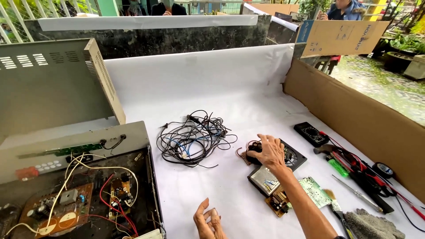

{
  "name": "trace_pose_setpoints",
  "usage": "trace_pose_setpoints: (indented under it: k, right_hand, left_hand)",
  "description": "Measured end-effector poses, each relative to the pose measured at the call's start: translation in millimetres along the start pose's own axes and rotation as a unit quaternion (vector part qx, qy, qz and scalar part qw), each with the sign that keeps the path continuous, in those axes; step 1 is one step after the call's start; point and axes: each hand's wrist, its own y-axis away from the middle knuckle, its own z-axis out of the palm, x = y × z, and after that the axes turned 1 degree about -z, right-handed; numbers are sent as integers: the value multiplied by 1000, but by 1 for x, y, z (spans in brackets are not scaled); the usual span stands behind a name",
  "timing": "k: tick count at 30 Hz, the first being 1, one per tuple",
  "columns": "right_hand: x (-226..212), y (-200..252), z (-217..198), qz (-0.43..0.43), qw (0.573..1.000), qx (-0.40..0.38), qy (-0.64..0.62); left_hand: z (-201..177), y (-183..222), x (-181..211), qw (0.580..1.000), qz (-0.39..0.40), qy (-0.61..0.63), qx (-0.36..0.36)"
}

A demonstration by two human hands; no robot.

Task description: Testing various electronic components like circuit boards and a cooling fan using a digital multimeter on a repair bench.

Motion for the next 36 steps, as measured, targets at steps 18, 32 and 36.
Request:
trace_pose_setpoints:
  k: [18, 32, 36]
  right_hand:
    - [-91, 129, -17, -249, 954, -154, -61]
    - [-4, 14, 50, -75, 997, 14, 19]
    - [-11, -3, 81, -125, 983, 15, 132]
  left_hand:
    - [6, -7, -24, 979, 186, 2, 84]
    - [6, -6, -22, 976, 137, -122, 119]
    - [5, -20, -49, 960, 215, -139, 116]
